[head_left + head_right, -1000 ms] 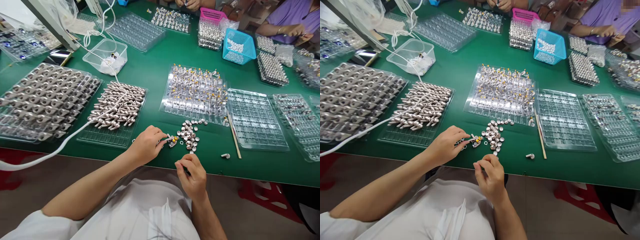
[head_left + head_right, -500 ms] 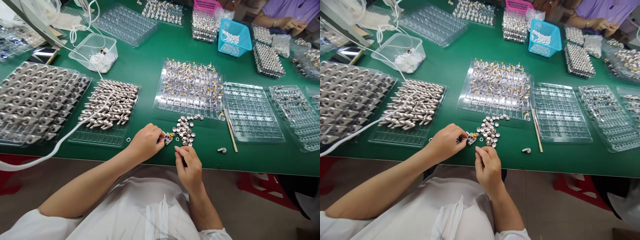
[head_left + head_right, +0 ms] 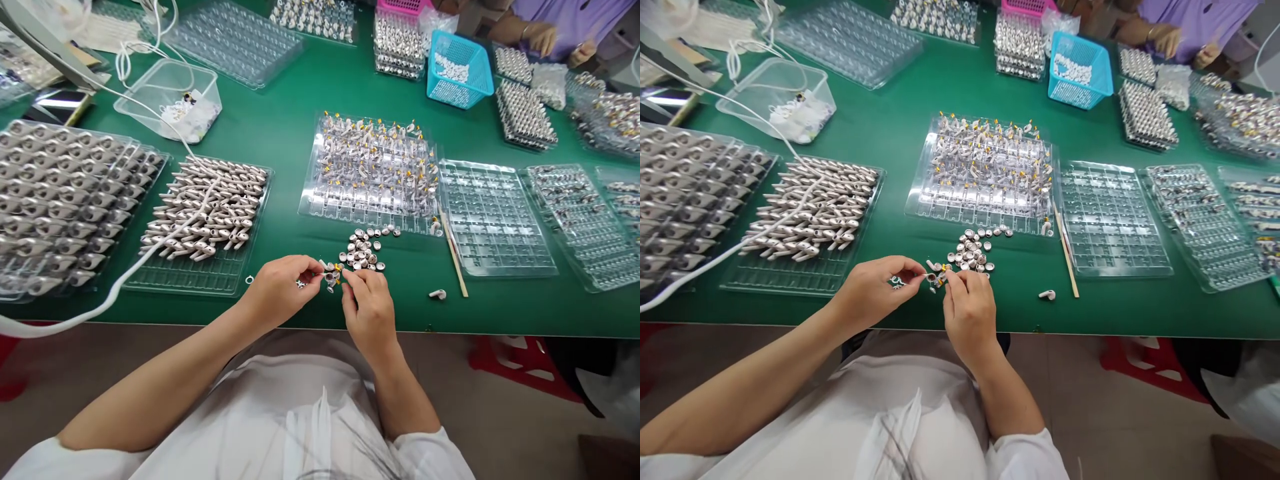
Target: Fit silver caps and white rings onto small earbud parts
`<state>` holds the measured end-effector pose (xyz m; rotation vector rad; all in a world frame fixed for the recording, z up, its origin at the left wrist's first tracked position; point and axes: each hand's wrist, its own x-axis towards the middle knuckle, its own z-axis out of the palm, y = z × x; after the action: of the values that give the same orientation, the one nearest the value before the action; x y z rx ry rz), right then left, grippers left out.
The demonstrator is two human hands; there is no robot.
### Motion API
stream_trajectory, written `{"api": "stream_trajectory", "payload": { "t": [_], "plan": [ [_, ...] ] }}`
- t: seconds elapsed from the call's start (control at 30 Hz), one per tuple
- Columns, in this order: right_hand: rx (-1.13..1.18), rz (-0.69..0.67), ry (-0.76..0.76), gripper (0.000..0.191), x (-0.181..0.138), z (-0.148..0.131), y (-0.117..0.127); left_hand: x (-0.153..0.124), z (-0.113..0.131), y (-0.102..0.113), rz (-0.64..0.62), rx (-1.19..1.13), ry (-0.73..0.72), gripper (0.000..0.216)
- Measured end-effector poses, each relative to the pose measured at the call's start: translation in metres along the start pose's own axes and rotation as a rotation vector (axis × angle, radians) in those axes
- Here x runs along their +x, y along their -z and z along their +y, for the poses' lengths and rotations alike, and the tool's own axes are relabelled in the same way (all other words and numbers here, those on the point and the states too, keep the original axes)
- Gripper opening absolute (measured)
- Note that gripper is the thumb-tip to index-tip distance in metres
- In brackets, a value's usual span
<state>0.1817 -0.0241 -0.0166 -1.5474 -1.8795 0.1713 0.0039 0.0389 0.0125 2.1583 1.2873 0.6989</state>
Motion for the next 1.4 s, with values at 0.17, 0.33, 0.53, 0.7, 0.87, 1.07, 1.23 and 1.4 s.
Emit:
{"api": "stream_trajectory", "payload": {
  "t": [0.17,0.33,0.53,0.7,0.87,1.07,1.23,1.4],
  "plan": [
    [0.033,-0.055,0.011,0.036,0.008,-0.001,0.000,-0.006,0.007,0.009,-0.063,-0.216,0.166,0.008],
    [0.419,-0.179,0.018,0.045,0.006,-0.004,0.022,-0.011,0.008,0.019,-0.241,-0.622,0.405,0.017],
    [0.488,-0.227,0.073,0.053,-0.008,-0.011,0.033,-0.010,0.010,0.020,-0.404,-0.865,0.549,0.022],
    [0.462,-0.218,0.095,0.040,-0.009,-0.010,0.034,-0.007,0.013,0.017,-0.501,-0.913,0.597,0.020],
    [0.505,-0.175,0.104,0.025,-0.007,-0.014,0.030,-0.009,0.015,0.009,-0.526,-1.013,0.612,0.018],
    [0.497,-0.115,-0.048,0.011,-0.007,-0.016,0.028,-0.022,0.016,0.008,-0.417,-0.835,0.448,0.023],
    [0.496,-0.150,-0.121,0.009,-0.006,-0.016,0.030,-0.029,0.017,0.013,-0.271,-0.585,0.181,0.019],
    [0.517,-0.161,-0.181,0.005,-0.005,-0.021,0.026,-0.026,0.022,0.009,-0.234,-0.543,0.170,0.013]
  ]
}}
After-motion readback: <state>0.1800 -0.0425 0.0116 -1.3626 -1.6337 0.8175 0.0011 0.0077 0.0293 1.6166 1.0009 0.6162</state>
